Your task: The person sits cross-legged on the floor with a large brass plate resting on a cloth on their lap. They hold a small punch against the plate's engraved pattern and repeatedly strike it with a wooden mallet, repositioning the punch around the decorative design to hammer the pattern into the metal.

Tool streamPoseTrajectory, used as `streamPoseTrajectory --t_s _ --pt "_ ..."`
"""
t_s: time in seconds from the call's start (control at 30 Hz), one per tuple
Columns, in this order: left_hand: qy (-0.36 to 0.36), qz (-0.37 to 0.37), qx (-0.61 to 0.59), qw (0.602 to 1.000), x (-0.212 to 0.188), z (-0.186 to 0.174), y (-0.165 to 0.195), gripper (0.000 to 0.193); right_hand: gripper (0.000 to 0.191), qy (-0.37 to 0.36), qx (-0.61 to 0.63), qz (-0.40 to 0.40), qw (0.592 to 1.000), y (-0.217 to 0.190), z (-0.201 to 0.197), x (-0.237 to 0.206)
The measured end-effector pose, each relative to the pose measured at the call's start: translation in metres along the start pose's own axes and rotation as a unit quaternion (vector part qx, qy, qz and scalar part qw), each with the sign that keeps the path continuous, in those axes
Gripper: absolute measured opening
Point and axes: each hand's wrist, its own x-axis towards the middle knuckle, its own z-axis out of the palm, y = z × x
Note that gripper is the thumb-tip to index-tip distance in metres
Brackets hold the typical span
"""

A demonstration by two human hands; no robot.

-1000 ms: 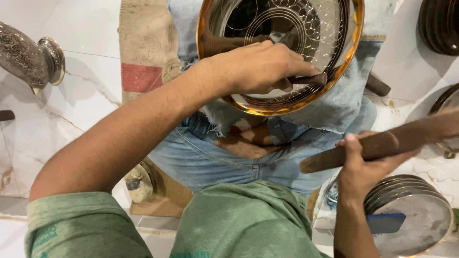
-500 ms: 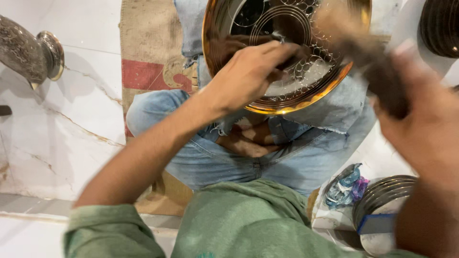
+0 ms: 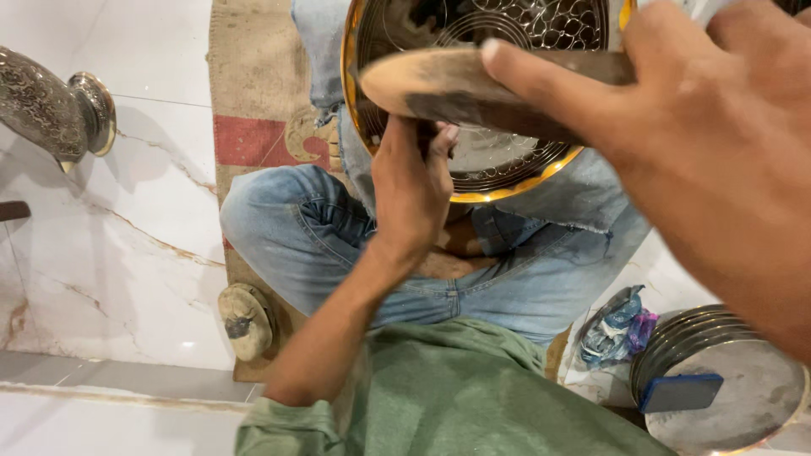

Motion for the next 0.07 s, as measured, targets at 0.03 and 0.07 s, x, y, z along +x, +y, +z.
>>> streamPoseTrajectory --t_s 0.03,0.07 --pt "0.011 -0.022 0.006 1.000 -0.0054 0.0034 -0.0002 0.023 0.079 -0.022 -0.053 -0.008 0.998 -0.0086 -0.0062 0.0040" --pt "0.028 -0.057 -0.003 0.998 -0.0105 0.0070 -0.0017 0.025 0.083 -0.046 -0.105 -0.015 0.993 -0.0180 -0.0140 0.0053"
